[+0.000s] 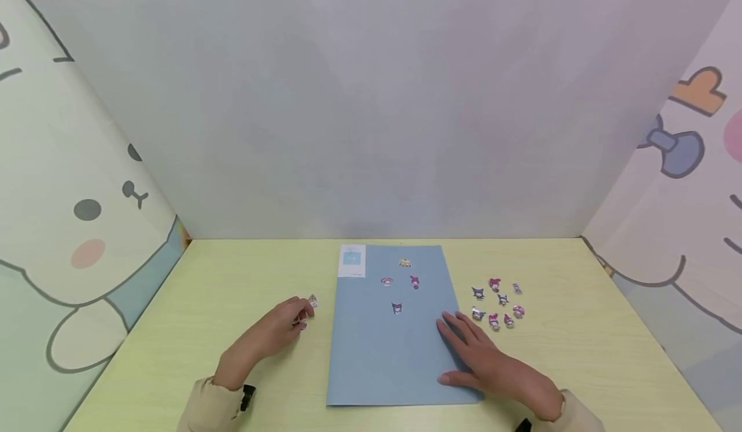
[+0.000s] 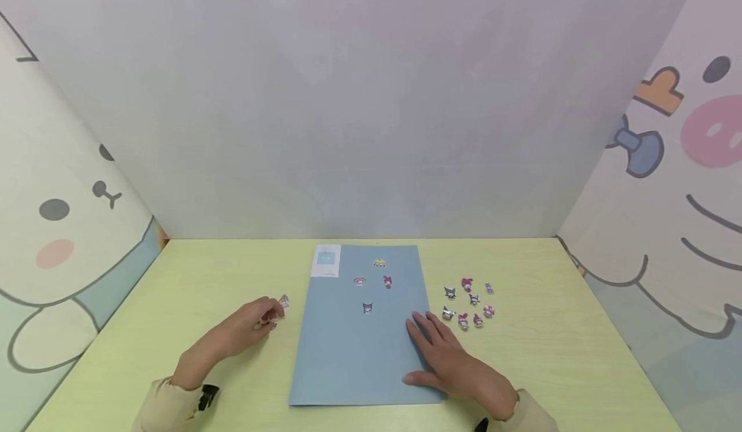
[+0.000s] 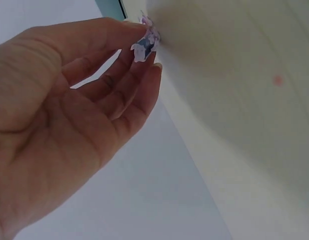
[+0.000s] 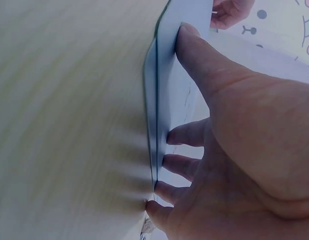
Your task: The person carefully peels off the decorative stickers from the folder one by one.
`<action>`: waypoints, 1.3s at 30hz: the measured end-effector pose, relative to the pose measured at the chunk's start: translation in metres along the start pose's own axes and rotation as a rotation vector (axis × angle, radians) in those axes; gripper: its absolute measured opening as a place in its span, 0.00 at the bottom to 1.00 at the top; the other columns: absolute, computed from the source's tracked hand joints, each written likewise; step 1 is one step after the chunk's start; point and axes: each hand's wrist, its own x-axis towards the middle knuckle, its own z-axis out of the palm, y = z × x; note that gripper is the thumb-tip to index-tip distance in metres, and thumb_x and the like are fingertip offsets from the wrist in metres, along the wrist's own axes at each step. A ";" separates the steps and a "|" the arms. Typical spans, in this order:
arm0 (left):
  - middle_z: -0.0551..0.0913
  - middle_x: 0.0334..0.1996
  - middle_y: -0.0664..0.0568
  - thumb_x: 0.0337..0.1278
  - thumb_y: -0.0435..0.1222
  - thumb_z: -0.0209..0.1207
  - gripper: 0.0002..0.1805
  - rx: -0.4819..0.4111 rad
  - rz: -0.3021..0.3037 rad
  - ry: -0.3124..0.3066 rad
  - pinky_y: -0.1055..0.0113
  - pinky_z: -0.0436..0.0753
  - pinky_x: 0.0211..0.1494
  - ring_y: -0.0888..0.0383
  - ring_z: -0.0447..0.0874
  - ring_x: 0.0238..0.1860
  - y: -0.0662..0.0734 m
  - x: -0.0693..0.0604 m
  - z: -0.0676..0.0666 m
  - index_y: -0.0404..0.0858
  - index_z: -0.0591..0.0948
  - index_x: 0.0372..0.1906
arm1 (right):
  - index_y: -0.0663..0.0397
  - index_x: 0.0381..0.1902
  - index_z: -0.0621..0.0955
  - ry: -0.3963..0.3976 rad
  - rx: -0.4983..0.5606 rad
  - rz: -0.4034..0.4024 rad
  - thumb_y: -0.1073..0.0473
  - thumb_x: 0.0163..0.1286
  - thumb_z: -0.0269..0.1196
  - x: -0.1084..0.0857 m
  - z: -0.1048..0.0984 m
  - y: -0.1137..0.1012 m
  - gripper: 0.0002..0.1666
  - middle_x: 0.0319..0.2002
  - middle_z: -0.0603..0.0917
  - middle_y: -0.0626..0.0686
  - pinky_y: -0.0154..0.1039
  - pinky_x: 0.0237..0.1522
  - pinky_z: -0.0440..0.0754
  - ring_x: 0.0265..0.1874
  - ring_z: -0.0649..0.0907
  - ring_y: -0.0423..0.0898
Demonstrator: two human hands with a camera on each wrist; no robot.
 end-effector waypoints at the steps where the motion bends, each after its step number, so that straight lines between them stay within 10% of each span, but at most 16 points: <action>1: 0.78 0.36 0.49 0.63 0.19 0.61 0.10 0.005 0.003 0.003 0.64 0.78 0.39 0.56 0.75 0.37 0.000 0.000 0.000 0.32 0.79 0.44 | 0.62 0.79 0.60 0.005 0.002 -0.005 0.33 0.71 0.62 0.000 0.000 0.001 0.54 0.78 0.57 0.66 0.72 0.65 0.63 0.75 0.55 0.72; 21: 0.78 0.36 0.50 0.56 0.20 0.67 0.11 0.159 0.239 0.280 0.62 0.82 0.44 0.52 0.80 0.40 0.005 0.014 0.012 0.33 0.82 0.42 | 0.63 0.79 0.59 -0.004 0.015 0.006 0.34 0.71 0.63 -0.001 -0.001 0.000 0.54 0.79 0.56 0.67 0.70 0.67 0.63 0.75 0.54 0.72; 39: 0.79 0.36 0.50 0.58 0.21 0.66 0.09 0.147 0.261 0.289 0.63 0.80 0.43 0.53 0.76 0.39 0.024 0.033 0.016 0.32 0.82 0.42 | 0.65 0.79 0.60 -0.007 0.007 0.010 0.33 0.71 0.62 0.000 -0.003 -0.003 0.55 0.78 0.57 0.67 0.71 0.66 0.63 0.75 0.55 0.73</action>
